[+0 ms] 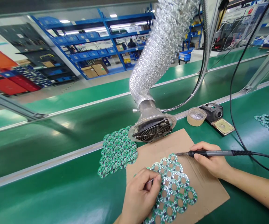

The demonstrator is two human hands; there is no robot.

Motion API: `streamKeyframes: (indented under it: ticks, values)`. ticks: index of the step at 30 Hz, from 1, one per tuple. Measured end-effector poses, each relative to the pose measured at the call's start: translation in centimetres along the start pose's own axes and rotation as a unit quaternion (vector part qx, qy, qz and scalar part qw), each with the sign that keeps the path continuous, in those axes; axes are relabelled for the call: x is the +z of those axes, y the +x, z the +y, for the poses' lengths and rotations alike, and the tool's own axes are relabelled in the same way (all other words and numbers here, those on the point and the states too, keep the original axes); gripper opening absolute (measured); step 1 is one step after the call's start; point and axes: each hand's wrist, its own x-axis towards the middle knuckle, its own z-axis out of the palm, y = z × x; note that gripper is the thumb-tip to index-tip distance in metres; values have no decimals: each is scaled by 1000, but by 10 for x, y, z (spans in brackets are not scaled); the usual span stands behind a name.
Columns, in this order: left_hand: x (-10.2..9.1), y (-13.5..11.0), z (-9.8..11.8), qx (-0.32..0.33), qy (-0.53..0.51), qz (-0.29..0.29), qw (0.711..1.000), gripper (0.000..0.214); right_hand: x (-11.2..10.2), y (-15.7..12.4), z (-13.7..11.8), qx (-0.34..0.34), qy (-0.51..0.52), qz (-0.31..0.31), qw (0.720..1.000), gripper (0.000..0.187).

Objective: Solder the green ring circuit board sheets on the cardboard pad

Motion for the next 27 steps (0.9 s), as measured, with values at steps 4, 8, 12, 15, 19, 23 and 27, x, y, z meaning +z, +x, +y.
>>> streamKeyframes:
  ticks: [4,8,12,15,19,23,27]
  values:
    - [-1,0,0,8,1,5,1000,24,0,0,-2,-6,-1,-1,1000,14]
    - [0,-1,-1,4,0,8,1000,24,0,-1,-2,-9,-1,-3,1000,14]
    - [1,-1,-1,13,2,5,1000,23,-1,-2,-1,-10,4,6,1000,14]
    - [1,0,-1,19,4,3,1000,23,-1,-3,1,-10,11,14,1000,14]
    - [1,0,0,25,8,3,1000,22,-1,-3,2,-6,19,11,1000,13]
    - [2,0,1,28,16,-4,999,20,-1,-3,1,-3,23,4,1000,13]
    - [4,-1,0,26,13,-9,1000,21,-1,-2,0,-2,28,3,1000,12]
